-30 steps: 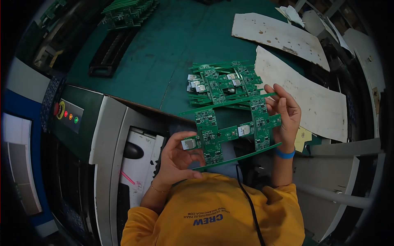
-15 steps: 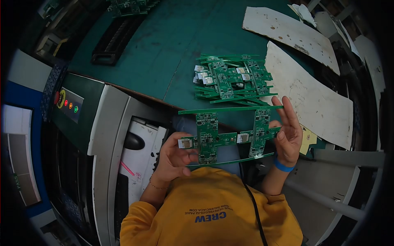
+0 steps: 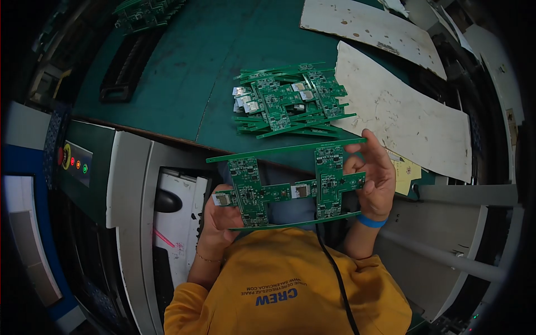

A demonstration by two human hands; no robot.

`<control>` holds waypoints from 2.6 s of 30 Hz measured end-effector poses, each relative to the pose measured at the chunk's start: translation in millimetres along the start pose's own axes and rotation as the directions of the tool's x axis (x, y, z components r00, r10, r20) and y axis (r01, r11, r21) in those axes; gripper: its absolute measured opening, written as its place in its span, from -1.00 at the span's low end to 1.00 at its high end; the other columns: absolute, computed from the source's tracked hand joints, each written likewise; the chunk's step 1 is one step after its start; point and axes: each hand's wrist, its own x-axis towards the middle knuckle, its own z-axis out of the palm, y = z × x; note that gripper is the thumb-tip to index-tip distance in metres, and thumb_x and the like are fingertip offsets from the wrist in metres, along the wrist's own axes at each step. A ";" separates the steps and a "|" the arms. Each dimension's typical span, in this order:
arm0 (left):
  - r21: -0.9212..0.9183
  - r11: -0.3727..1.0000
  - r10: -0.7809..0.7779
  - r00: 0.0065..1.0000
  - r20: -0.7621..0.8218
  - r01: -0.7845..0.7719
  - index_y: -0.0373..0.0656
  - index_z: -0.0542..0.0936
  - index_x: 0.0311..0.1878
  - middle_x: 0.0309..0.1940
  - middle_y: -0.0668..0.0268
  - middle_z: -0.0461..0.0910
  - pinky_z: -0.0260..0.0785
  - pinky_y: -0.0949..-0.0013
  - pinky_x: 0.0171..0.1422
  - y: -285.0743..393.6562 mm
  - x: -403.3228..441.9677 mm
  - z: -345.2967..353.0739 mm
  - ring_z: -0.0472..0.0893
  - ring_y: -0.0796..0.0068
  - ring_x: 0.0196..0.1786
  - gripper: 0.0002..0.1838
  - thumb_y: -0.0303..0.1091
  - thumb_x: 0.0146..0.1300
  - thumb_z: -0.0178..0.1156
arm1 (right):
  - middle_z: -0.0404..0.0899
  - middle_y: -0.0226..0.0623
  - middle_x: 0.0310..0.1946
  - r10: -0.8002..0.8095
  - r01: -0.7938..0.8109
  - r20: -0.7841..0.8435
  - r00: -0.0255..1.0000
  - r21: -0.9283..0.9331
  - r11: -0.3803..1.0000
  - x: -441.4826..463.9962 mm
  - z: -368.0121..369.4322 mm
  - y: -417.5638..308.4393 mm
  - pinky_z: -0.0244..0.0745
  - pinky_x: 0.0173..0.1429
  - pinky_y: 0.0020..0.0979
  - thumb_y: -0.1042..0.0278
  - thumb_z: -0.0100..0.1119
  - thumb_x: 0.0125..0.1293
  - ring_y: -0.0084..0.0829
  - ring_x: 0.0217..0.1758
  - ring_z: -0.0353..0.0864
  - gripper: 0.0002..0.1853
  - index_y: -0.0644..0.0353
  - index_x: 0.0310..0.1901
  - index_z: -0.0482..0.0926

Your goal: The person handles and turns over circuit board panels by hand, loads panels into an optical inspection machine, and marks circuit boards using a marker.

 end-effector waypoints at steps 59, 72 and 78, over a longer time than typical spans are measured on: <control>-0.064 0.996 -0.060 0.998 -0.019 0.059 -0.23 0.19 0.09 0.04 0.20 0.33 0.27 0.22 0.17 -2.9 -0.9 1.7 0.35 0.32 0.14 -0.19 -0.38 -0.25 0.47 | 0.29 -0.42 -0.43 0.007 -0.011 -0.054 0.998 -0.070 0.997 -1.5 1.5 12.8 0.28 -0.29 -0.60 0.19 0.26 0.08 -0.61 -0.41 0.32 -0.22 0.37 0.25 0.10; -0.112 0.989 -0.092 0.996 0.015 0.093 -0.22 0.12 0.20 0.11 0.22 0.30 0.19 0.23 0.22 -8.4 -2.8 -18.9 0.30 0.32 0.18 -0.08 -0.41 -0.25 0.45 | 0.30 -0.41 -0.43 0.016 -0.017 -0.013 1.000 -0.023 1.000 -0.6 2.9 10.6 0.25 -0.25 -0.59 0.24 0.25 0.09 -0.59 -0.39 0.31 -0.22 0.39 0.25 0.08; -0.106 0.990 -0.092 0.996 0.005 0.092 -0.22 0.09 0.23 0.12 0.24 0.30 0.16 0.21 0.24 -8.2 -3.2 -17.8 0.29 0.32 0.20 -0.05 -0.38 -0.25 0.45 | 0.30 -0.42 -0.45 0.023 -0.024 -0.018 1.000 -0.023 0.999 -0.3 4.0 10.6 0.26 -0.27 -0.60 0.22 0.25 0.09 -0.59 -0.40 0.32 -0.22 0.39 0.25 0.08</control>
